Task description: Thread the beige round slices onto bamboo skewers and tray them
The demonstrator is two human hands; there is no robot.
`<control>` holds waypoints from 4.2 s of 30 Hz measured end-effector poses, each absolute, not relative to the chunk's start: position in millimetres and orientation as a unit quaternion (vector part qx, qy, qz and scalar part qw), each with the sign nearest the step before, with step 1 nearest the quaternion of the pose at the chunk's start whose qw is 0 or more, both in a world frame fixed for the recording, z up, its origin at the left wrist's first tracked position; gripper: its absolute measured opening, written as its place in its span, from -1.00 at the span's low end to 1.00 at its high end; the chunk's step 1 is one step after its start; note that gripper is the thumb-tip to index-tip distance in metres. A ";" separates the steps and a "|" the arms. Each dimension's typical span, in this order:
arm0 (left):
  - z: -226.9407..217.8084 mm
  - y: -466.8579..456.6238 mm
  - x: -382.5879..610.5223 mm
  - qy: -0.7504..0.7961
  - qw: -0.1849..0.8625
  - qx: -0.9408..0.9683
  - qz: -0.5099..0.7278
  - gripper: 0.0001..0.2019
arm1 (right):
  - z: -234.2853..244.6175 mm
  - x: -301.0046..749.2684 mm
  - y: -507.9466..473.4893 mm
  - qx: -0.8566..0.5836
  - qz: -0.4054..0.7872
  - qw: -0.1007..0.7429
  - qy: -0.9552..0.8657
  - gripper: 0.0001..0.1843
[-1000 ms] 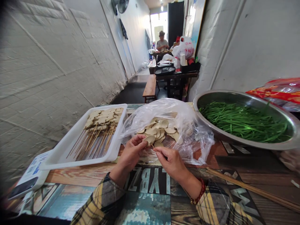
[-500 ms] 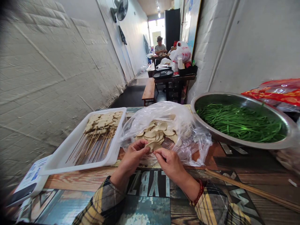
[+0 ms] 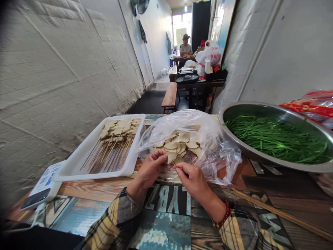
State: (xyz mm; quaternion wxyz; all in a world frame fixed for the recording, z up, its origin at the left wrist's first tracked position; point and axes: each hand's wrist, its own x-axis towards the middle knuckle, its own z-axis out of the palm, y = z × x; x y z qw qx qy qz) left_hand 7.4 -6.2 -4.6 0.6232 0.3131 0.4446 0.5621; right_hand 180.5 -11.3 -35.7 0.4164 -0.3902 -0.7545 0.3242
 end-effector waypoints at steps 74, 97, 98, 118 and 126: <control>-8.3 -2.9 2.5 0.506 0.566 0.349 0.550 -0.61 | -29.3 172.3 -14.3 -0.418 0.390 0.389 -0.723 -0.75; -9.5 3.0 -8.6 0.532 0.435 0.434 0.583 -0.66 | -26.9 182.6 -6.8 -0.460 0.427 0.452 -0.633 -0.66; -12.0 7.2 -15.8 0.550 0.404 0.436 0.586 -0.67 | -27.9 183.9 -4.9 -0.464 0.441 0.458 -0.617 -0.65; -14.2 28.2 -4.3 0.662 -0.006 0.727 0.179 -0.71 | -39.7 181.0 7.4 -0.432 0.483 0.501 -0.574 -0.64; -15.6 42.1 -5.8 0.640 0.007 0.747 0.178 -0.77 | -35.5 180.5 7.1 -0.441 0.458 0.504 -0.585 -0.70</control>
